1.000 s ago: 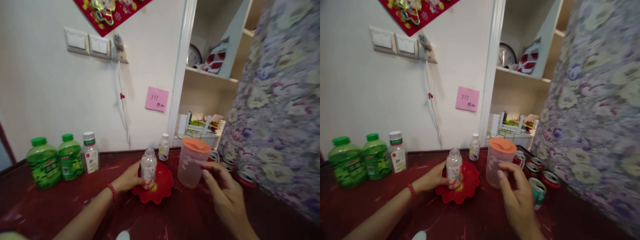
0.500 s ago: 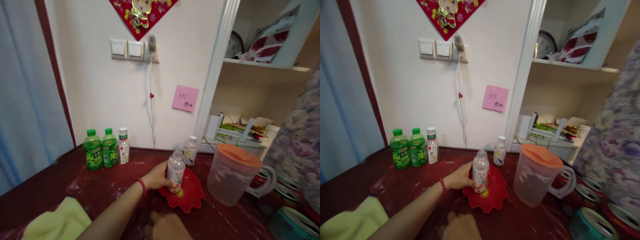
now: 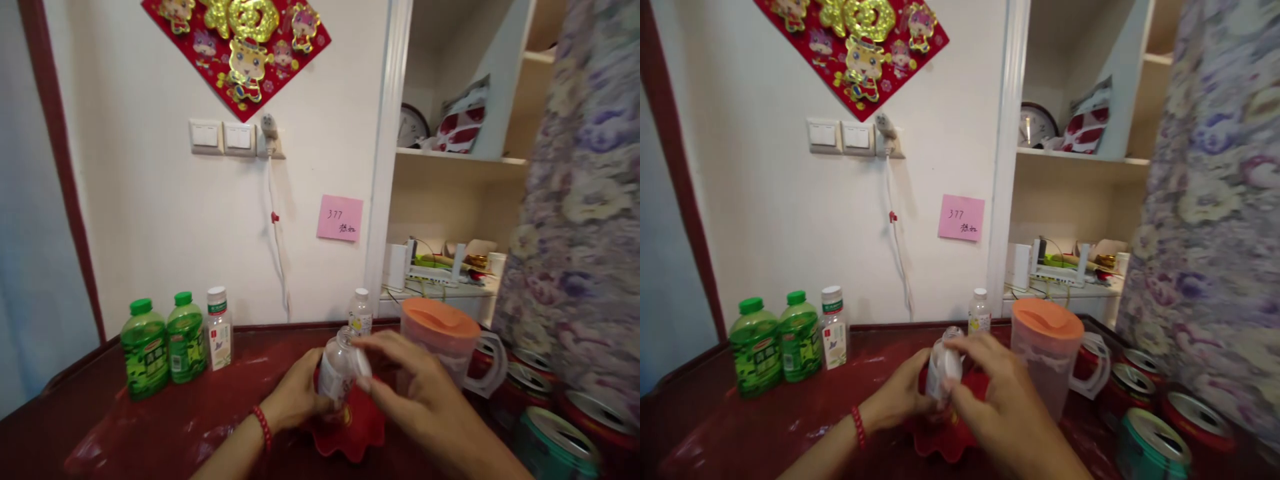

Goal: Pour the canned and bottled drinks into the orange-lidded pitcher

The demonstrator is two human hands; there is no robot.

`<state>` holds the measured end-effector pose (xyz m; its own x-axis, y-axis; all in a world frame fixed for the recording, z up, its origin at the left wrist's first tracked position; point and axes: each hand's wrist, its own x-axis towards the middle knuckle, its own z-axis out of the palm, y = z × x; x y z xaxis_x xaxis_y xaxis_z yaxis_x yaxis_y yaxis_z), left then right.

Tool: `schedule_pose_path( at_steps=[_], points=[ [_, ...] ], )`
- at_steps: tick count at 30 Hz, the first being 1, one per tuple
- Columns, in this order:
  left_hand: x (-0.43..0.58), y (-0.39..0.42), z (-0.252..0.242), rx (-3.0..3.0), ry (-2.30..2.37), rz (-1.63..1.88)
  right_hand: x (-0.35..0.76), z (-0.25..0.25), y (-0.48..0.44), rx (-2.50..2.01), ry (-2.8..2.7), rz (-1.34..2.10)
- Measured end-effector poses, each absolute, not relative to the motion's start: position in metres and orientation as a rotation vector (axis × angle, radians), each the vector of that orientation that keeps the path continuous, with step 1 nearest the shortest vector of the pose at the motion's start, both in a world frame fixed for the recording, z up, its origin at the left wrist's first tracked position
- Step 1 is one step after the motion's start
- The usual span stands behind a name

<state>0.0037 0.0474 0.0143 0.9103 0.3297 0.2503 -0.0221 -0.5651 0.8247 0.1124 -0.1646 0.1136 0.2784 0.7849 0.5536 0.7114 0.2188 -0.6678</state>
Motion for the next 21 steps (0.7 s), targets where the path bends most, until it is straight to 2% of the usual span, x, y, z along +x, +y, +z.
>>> schedule_pose_path(
  at_steps=[5,14,21],
  points=[
    [0.003,0.038,0.028,2.173,0.267,0.483,0.143,0.109,-0.164,-1.609,-1.297,-0.147],
    [0.003,0.023,0.052,2.201,0.163,0.43,0.134,0.11,-0.158,-1.762,-1.407,-0.044],
    [0.005,0.024,0.048,2.18,0.106,0.409,0.13,0.116,-0.166,-1.823,-1.438,-0.075]
  ],
)
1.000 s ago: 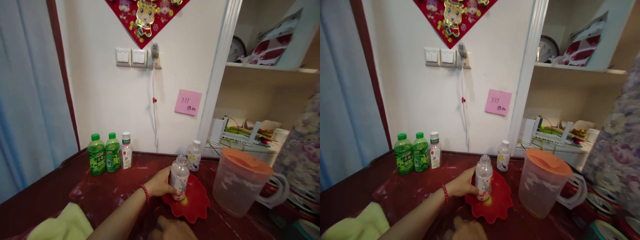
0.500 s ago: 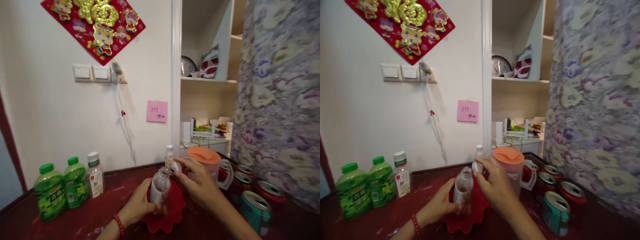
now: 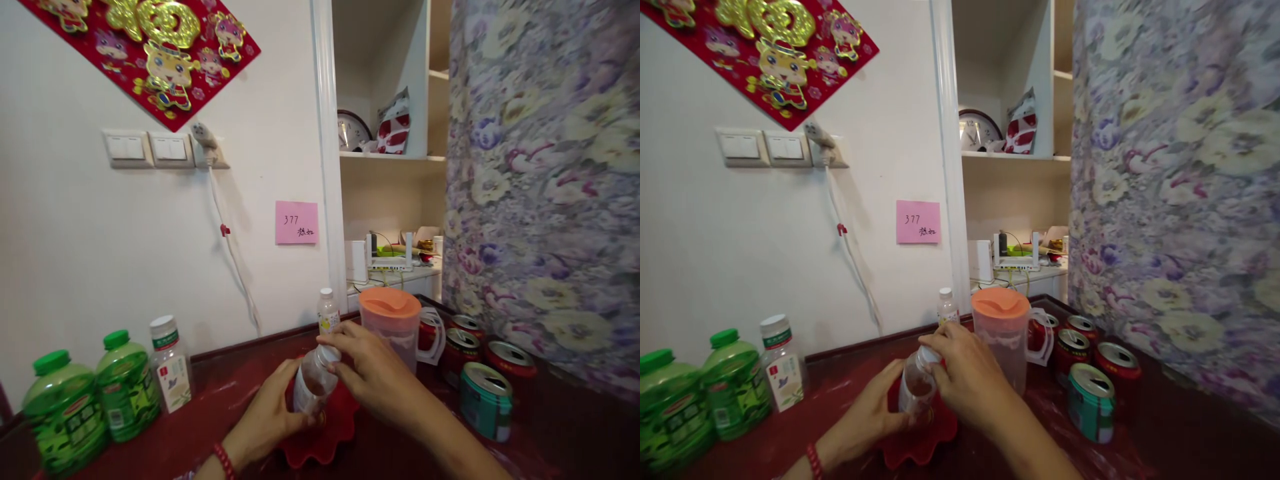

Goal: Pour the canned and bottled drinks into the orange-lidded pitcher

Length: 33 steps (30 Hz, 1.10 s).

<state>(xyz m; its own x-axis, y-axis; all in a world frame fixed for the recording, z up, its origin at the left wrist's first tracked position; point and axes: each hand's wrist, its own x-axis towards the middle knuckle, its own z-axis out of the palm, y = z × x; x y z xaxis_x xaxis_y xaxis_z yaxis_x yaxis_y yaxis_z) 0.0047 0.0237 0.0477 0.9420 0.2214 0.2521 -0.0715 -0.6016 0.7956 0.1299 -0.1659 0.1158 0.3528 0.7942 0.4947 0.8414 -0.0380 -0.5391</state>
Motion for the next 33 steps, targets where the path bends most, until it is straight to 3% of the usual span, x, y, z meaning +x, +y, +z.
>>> schedule_pose_path(
  at_steps=[23,33],
  points=[
    [0.002,0.02,0.05,2.136,0.056,0.387,0.117,0.122,-0.164,-2.257,-1.428,-0.302],
    [0.002,0.019,0.054,2.155,0.102,0.385,0.121,0.118,-0.166,-2.163,-1.535,-0.248]
  ],
)
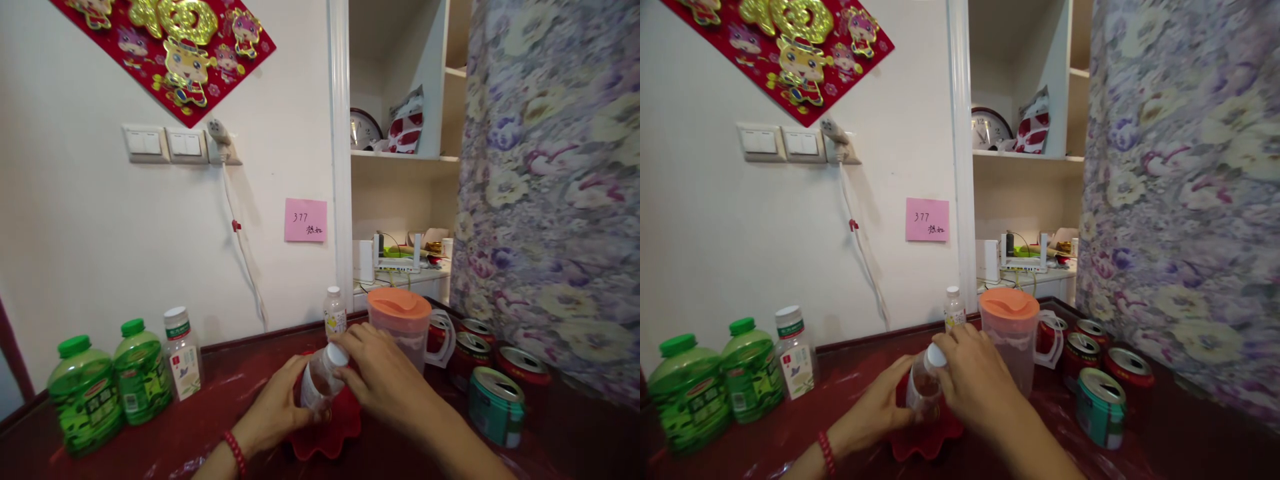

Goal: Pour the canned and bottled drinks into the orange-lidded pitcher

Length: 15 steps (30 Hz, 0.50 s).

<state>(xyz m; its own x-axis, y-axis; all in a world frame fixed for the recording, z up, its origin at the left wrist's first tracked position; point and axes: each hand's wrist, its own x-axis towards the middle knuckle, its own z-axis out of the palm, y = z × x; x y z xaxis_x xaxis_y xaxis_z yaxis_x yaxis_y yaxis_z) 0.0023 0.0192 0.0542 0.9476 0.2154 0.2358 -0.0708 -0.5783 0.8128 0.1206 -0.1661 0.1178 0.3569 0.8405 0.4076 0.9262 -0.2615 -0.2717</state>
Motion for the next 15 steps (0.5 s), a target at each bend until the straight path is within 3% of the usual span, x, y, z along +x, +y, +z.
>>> schedule_pose_path(
  at_steps=[6,15],
  points=[
    [0.0009,0.02,0.0538,2.169,0.093,0.384,0.1121,0.1184,-0.1585,-2.333,-1.362,-0.347],
    [0.0021,0.0199,0.0525,2.177,0.112,0.394,0.1175,0.1143,-0.1633,-2.072,-1.494,-0.205]
  ],
)
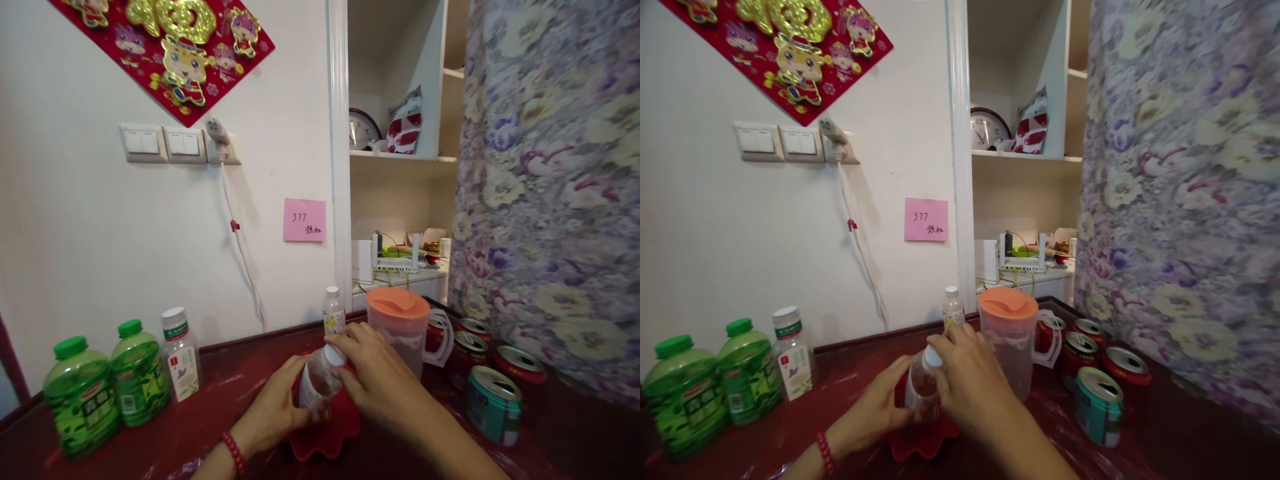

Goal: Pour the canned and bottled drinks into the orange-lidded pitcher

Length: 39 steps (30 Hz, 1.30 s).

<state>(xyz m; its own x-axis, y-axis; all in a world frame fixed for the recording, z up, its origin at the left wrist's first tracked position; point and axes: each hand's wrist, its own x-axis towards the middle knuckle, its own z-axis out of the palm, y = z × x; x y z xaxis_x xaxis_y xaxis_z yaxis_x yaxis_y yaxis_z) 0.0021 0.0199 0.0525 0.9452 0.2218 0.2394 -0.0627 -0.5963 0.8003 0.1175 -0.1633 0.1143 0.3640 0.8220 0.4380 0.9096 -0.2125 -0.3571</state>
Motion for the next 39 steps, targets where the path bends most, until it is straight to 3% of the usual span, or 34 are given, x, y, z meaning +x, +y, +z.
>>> schedule_pose_path(
  at_steps=[6,27,32,39],
  points=[
    [0.002,0.022,0.05,2.151,0.093,0.375,0.109,0.115,-0.156,-2.275,-1.363,-0.372],
    [0.004,0.029,0.039,2.207,0.074,0.418,0.098,0.106,-0.149,-2.19,-1.408,-0.423],
    [0.005,0.037,0.037,2.157,0.114,0.422,0.118,0.115,-0.158,-1.856,-1.297,-0.333],
    [0.002,0.052,0.059,1.983,0.221,0.576,0.143,0.144,-0.194,-1.257,-0.713,-0.414]
  ],
)
